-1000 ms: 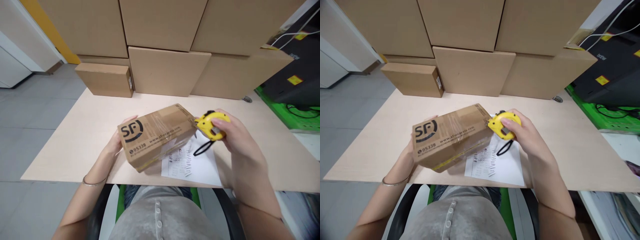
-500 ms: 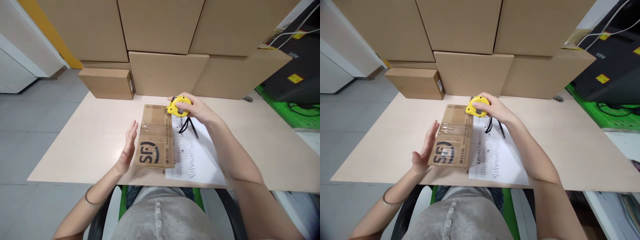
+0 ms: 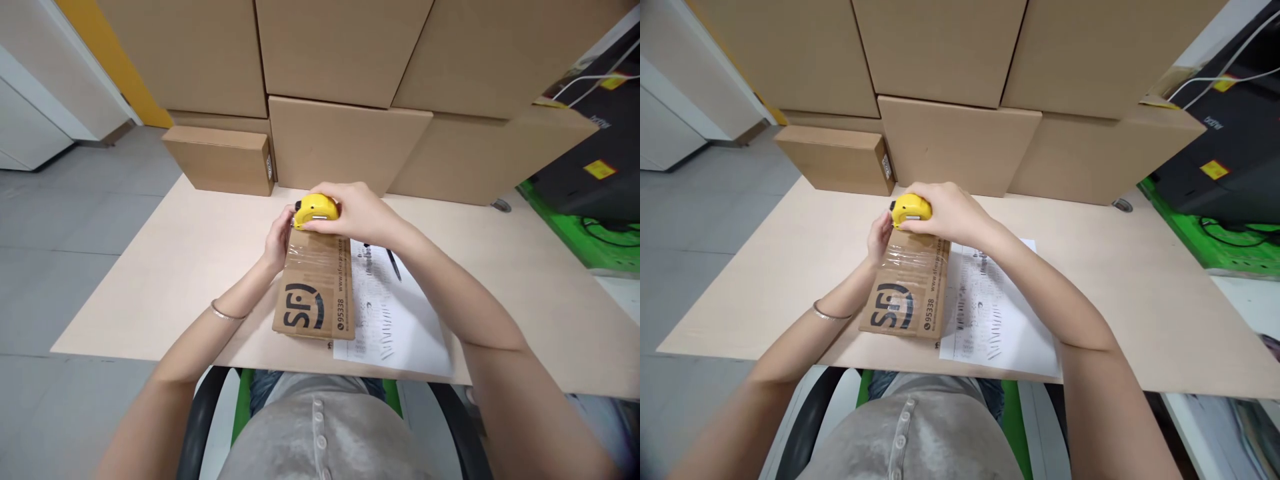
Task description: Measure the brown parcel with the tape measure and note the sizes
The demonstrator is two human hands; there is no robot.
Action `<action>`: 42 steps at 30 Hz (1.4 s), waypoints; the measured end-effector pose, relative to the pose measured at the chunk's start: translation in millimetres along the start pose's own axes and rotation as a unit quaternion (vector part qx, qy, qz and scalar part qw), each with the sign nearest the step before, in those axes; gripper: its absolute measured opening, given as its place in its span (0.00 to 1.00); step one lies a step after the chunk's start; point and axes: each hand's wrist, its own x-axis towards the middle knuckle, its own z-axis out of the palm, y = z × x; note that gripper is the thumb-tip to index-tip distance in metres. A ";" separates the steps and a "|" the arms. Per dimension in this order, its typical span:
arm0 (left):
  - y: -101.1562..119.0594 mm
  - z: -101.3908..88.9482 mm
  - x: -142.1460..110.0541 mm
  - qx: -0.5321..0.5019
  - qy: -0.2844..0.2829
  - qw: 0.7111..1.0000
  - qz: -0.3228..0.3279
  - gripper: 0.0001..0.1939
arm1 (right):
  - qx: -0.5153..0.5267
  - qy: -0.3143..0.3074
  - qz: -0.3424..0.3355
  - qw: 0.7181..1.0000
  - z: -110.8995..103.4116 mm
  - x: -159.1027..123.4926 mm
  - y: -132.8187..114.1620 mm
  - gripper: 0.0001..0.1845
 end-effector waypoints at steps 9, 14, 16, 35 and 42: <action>6.6 -7.0 -2.8 0.095 -0.043 0.994 0.011 0.09 | -0.010 -0.005 0.149 0.989 -51.2 -64.5 30.5 0.21; 6.9 -5.4 -2.2 0.089 -0.031 0.996 0.000 0.09 | 0.002 0.036 0.135 0.990 -41.2 -65.0 31.5 0.19; 7.1 -5.1 -2.8 0.090 -0.028 0.996 0.001 0.08 | -0.016 0.032 0.132 0.991 -41.3 -64.1 29.7 0.19; -4.0 -3.1 -6.1 0.060 -0.054 0.997 0.021 0.16 | -0.104 -0.051 0.077 0.990 -33.5 -14.3 -11.0 0.17; 31.1 -23.5 -16.8 0.174 -0.082 0.981 0.042 0.32 | 0.044 0.011 0.031 0.998 -6.4 -13.8 6.7 0.23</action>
